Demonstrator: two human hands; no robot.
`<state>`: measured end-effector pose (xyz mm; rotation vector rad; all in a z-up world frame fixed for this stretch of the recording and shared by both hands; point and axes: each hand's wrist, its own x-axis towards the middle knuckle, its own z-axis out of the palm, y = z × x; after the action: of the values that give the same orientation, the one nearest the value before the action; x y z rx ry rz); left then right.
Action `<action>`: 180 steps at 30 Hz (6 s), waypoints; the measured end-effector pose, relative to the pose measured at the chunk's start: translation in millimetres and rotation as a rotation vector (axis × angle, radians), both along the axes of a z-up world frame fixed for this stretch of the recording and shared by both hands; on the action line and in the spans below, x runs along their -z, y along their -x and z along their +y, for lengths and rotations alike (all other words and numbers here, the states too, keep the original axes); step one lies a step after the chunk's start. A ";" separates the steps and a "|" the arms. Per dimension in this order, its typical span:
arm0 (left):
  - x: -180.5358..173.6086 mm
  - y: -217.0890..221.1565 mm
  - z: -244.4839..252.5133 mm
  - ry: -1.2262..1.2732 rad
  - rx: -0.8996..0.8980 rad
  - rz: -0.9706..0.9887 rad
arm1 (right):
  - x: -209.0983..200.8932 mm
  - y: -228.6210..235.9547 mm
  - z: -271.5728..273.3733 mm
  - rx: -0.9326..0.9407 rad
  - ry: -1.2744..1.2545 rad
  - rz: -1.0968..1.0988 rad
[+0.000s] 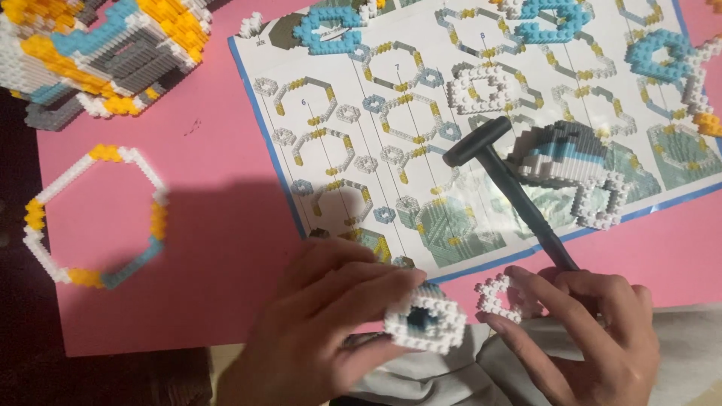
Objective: Assembling a 3D model using plastic connector blocks and a toy hammer according to instructions.
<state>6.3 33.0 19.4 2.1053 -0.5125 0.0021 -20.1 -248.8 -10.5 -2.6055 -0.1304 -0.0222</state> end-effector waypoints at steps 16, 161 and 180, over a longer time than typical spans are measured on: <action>-11.7 -109.4 41.4 0.174 0.263 0.041 | 14.2 -1.2 7.6 -0.001 -0.039 -0.166; 20.0 -47.2 2.8 0.121 0.234 -0.099 | 32.4 17.3 -54.2 0.054 -0.068 0.037; 31.6 -30.6 -6.8 0.149 0.074 -0.070 | -3.1 -24.1 9.9 -0.087 -0.206 0.000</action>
<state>37.0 26.2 -12.2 1.9451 -0.6134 0.0699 4.0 -238.9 -7.4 -2.3925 -0.2291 -0.0038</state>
